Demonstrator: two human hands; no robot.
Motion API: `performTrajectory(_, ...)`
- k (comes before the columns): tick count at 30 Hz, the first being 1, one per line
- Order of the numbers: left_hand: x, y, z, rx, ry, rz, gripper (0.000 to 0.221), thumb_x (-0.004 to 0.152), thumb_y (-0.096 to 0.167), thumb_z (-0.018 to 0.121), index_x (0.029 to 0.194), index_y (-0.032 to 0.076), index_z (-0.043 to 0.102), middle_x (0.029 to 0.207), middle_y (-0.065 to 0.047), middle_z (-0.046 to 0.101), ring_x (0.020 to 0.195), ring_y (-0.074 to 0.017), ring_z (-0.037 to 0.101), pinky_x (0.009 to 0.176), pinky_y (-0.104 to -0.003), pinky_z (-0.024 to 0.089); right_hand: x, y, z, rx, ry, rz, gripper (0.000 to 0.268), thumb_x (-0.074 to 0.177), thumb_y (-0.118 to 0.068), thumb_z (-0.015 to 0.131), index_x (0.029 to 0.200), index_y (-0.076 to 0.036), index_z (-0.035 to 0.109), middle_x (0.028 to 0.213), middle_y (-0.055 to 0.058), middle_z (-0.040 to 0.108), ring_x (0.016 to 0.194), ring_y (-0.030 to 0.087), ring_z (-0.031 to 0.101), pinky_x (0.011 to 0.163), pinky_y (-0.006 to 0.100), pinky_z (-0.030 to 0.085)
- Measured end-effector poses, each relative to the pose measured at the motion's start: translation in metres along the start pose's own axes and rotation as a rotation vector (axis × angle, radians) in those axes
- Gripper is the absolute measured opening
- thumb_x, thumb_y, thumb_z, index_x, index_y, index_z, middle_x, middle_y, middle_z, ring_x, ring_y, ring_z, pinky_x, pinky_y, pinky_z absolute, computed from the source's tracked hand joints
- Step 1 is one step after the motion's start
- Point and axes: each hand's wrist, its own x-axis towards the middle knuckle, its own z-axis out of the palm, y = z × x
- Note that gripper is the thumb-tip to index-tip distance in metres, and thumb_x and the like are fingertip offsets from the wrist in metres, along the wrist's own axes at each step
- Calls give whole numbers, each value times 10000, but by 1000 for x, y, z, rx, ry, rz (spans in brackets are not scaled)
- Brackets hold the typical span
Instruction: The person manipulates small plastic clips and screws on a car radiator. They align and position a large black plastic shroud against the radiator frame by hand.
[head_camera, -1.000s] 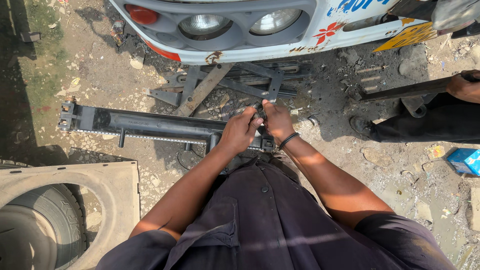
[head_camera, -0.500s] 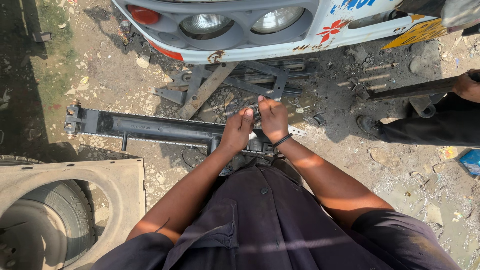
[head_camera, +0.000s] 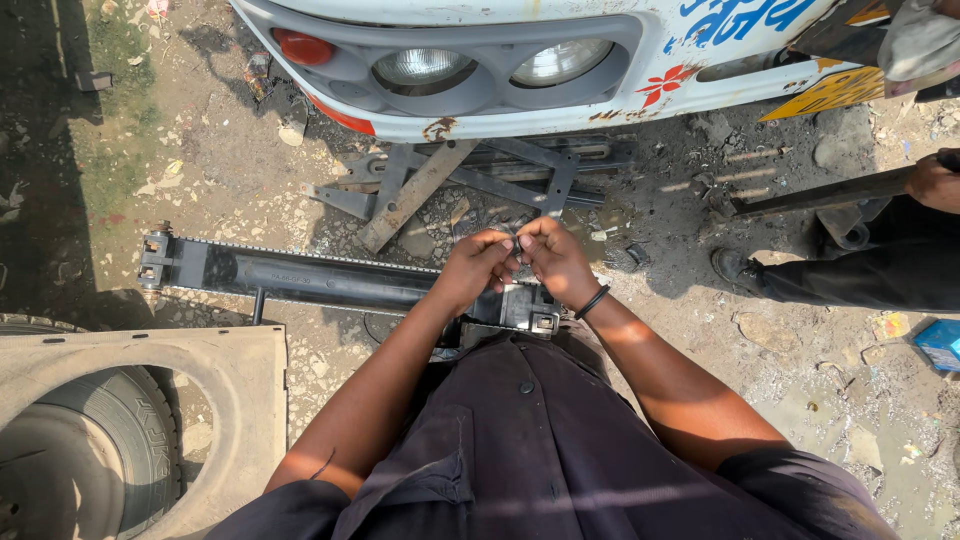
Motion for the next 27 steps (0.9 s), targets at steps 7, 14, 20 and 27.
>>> performTrajectory(7,1,-4,-1,80,9,33,156,1021,140,579,1033,-3,640,831,-78,679,672,-136,642,585,-283,525,-10,-9,-3,38,-106,-81,200,1034,-101,595,1209,-8,569,879,6,640,596,27,458,501,224,364)
performTrajectory(14,-5,-1,-4,58,-23,-15,138,1003,142,581,989,16,633,808,-66,682,649,-125,626,569,-270,515,-19,-9,1,-56,-15,97,204,1051,-172,625,1050,32,644,811,27,683,532,51,490,477,229,400)
performTrajectory(20,-8,-5,-3,1,28,-78,195,1029,201,581,943,28,610,721,-73,647,566,-138,591,499,-277,474,-22,0,-4,-42,-72,-107,166,982,-58,667,1130,9,633,1000,36,698,899,59,660,780,223,541)
performTrajectory(27,-10,-12,-2,-4,-22,-66,150,1004,168,594,986,23,627,778,-79,680,609,-135,641,541,-269,522,-27,5,-8,-28,-37,-68,235,932,-6,676,1165,-11,649,1039,32,679,846,56,621,693,222,501)
